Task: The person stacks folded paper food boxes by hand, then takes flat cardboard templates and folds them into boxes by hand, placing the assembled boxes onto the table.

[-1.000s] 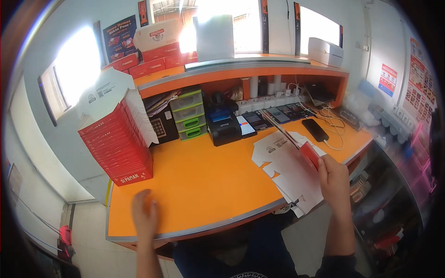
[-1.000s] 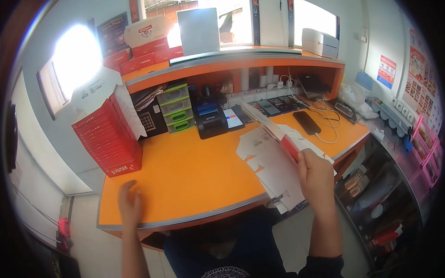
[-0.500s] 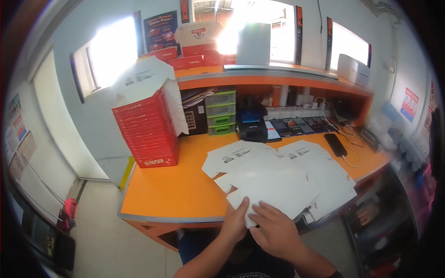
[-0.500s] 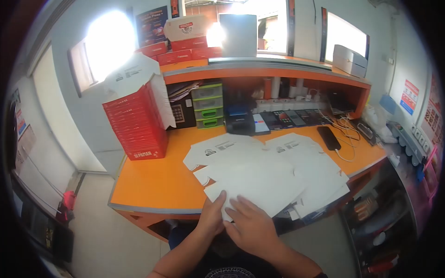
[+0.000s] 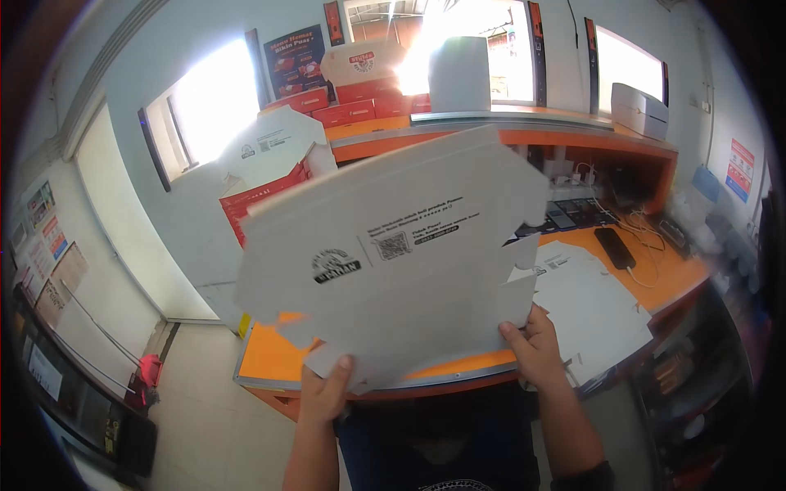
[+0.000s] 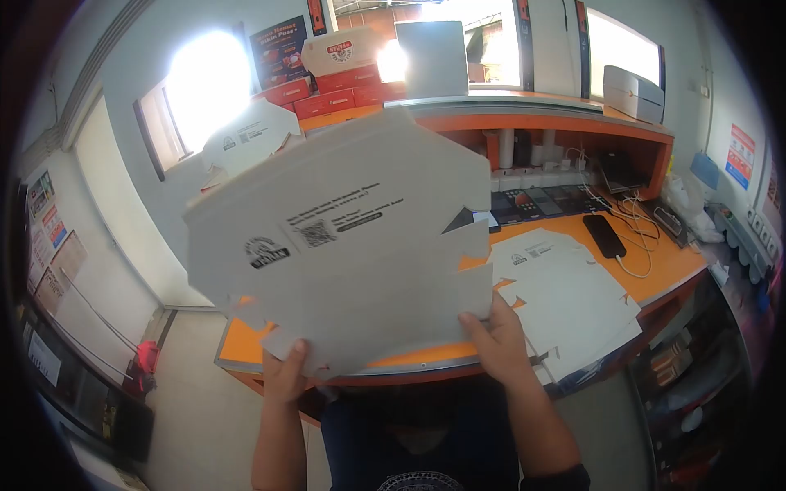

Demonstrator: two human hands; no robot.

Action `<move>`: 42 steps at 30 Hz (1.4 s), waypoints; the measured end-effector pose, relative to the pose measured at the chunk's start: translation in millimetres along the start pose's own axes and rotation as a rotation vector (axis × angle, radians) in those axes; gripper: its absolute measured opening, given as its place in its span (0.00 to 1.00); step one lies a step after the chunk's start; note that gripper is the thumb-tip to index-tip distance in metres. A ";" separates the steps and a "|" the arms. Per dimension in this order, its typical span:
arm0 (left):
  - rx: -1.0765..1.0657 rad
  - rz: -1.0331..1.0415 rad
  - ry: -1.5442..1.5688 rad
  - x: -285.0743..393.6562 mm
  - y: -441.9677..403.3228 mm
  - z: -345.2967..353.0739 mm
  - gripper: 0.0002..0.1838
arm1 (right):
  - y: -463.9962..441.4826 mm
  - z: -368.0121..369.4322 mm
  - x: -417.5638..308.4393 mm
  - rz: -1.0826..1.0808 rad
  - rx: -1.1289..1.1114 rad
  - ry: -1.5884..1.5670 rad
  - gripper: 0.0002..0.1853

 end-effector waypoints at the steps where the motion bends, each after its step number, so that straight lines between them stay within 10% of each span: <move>1: 0.014 0.037 -0.024 3.2 -5.1 -3.1 0.17 | -1.9 2.5 0.4 -0.029 0.003 -0.002 0.22; 23: 0.156 -0.072 0.023 -27.9 -13.8 0.9 0.31 | 4.9 -11.0 8.0 -0.069 0.068 0.270 0.21; 26: 0.140 -0.120 0.124 -24.7 -17.7 6.6 0.32 | 5.3 -23.9 -7.7 0.198 -0.094 0.059 0.19; 32: 0.105 -0.404 0.105 -52.6 0.9 -8.5 0.30 | 35.2 -91.3 -11.9 0.376 0.028 1.250 0.24; 42: 0.008 -0.524 0.007 -63.0 4.3 -14.9 0.30 | 44.0 -103.2 -0.4 0.394 0.025 1.199 0.23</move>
Point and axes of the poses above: each hand's wrist, its own y-axis away from the middle knuckle, its own z-axis out of the palm, x = y × z, the point moved 7 cm from there along -y, towards the middle knuckle, and after that the axes turned 10 degrees about -x, right-handed, at the moved point
